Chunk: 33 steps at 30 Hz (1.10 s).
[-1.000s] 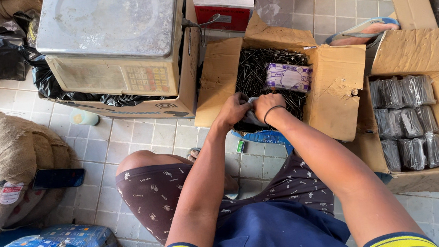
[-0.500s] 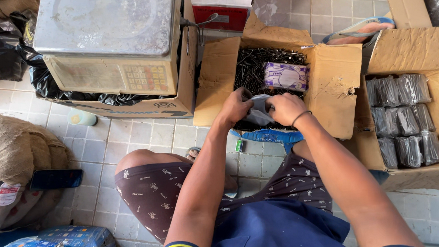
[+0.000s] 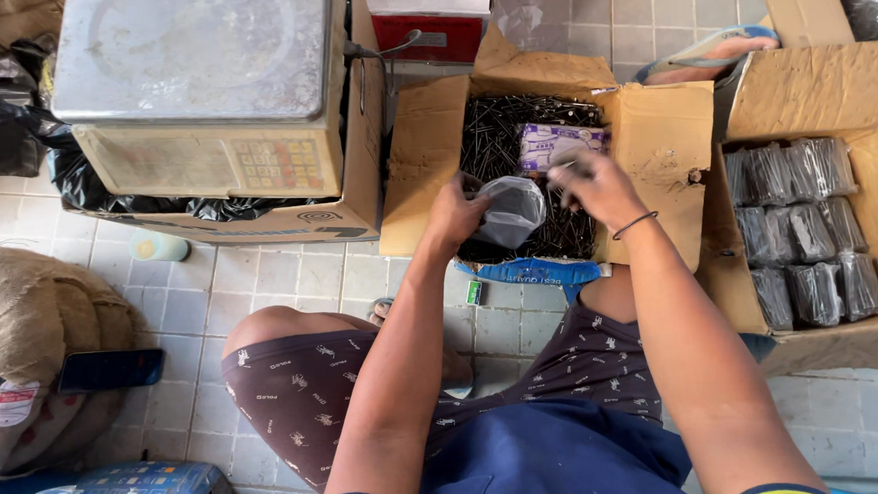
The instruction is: The person takes nails from a large cardboard box and places them into a small plastic bag. After adding nails, the person places the plastic bag on a digital scale to check the weight and then seals the bag.
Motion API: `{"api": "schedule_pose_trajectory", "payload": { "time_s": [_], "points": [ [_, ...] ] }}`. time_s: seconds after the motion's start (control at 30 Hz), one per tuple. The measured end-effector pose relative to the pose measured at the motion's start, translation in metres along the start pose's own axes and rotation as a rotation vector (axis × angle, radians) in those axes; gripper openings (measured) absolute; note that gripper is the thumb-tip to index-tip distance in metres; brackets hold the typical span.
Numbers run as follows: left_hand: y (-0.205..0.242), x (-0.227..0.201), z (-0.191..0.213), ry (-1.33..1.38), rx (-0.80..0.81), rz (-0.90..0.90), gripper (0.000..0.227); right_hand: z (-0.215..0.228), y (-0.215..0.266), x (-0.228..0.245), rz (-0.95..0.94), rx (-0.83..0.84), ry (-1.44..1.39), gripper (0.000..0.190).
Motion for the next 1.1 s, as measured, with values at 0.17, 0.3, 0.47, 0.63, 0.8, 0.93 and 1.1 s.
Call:
{"api": "schedule_pose_trajectory", "payload": {
  "time_s": [0.17,0.3,0.47,0.63,0.8,0.93,1.1],
  "points": [
    [-0.006,-0.002,0.003,-0.181,-0.030,0.026,0.047,0.011,0.001,-0.047,-0.264,-0.089,0.660,0.041],
    [-0.003,-0.005,0.005,-0.276,-0.035,0.058,0.049,-0.015,-0.015,-0.086,-0.320,0.108,0.955,0.062],
    [0.000,-0.006,0.018,-0.379,0.006,0.084,0.061,-0.033,-0.033,-0.100,-0.400,0.098,0.919,0.080],
    [0.004,-0.012,0.028,-0.319,0.029,0.096,0.059,-0.044,-0.036,-0.115,-0.350,0.160,0.891,0.076],
    [0.001,-0.018,0.029,-0.253,0.022,0.084,0.057,-0.046,-0.026,-0.105,-0.264,0.162,0.926,0.068],
    [0.007,-0.023,0.034,-0.214,0.008,0.084,0.052,-0.043,-0.024,-0.112,-0.500,0.092,0.818,0.043],
    [0.007,-0.026,0.036,-0.226,-0.032,0.062,0.050,-0.047,-0.024,-0.109,-0.507,0.050,0.911,0.041]
  ]
}}
Point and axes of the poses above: each hand's wrist, its own y-axis away from the middle knuckle, its own z-axis out of the back of the hand, x = y × z, the point moved 3 cm from there along -y, towards the middle knuckle, and after that the axes turned 3 degrees about -y, right-handed, at the moved point
